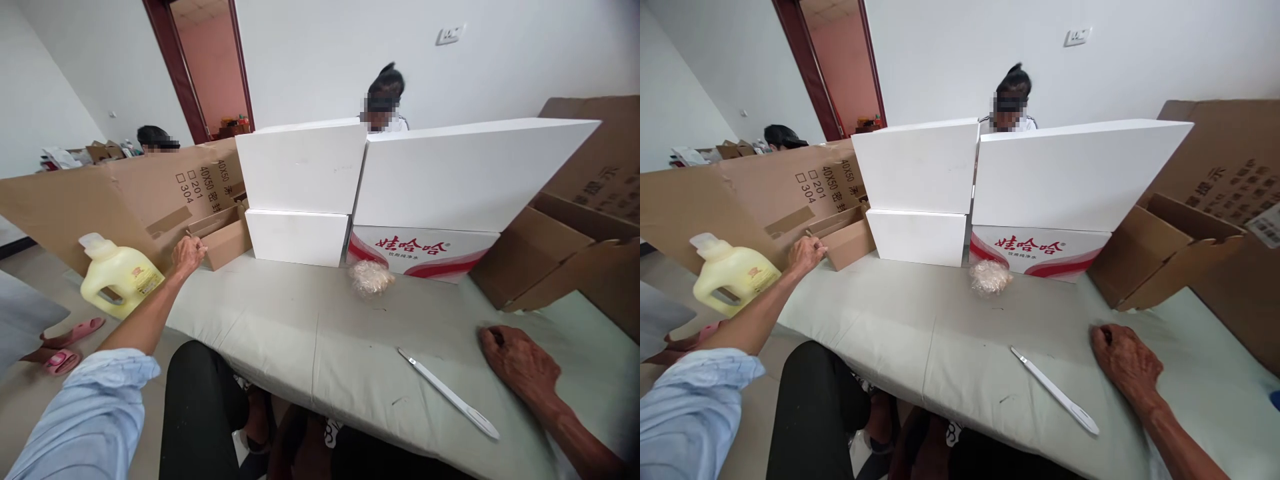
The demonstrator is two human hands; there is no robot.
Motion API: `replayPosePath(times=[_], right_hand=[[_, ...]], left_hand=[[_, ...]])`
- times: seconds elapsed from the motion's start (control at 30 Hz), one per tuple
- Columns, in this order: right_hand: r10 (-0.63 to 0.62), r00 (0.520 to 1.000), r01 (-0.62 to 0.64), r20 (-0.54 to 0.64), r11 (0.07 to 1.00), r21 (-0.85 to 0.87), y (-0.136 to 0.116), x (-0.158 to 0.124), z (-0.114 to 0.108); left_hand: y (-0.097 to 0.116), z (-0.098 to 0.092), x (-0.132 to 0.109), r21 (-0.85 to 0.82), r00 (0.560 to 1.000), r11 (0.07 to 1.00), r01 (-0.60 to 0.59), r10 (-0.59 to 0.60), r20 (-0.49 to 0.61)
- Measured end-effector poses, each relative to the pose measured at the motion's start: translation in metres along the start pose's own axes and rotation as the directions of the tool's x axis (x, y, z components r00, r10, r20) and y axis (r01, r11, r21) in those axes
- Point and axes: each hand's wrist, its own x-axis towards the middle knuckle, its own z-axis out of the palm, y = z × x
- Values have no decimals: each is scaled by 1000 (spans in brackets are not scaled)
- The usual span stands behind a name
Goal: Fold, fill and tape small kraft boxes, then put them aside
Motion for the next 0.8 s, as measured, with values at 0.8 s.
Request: replayPosePath(times=[0.8], right_hand=[[-754, 646, 371, 117, 444, 816, -188, -159, -81]], left_hand=[[25, -65, -269, -590, 848, 689, -421, 530, 14]])
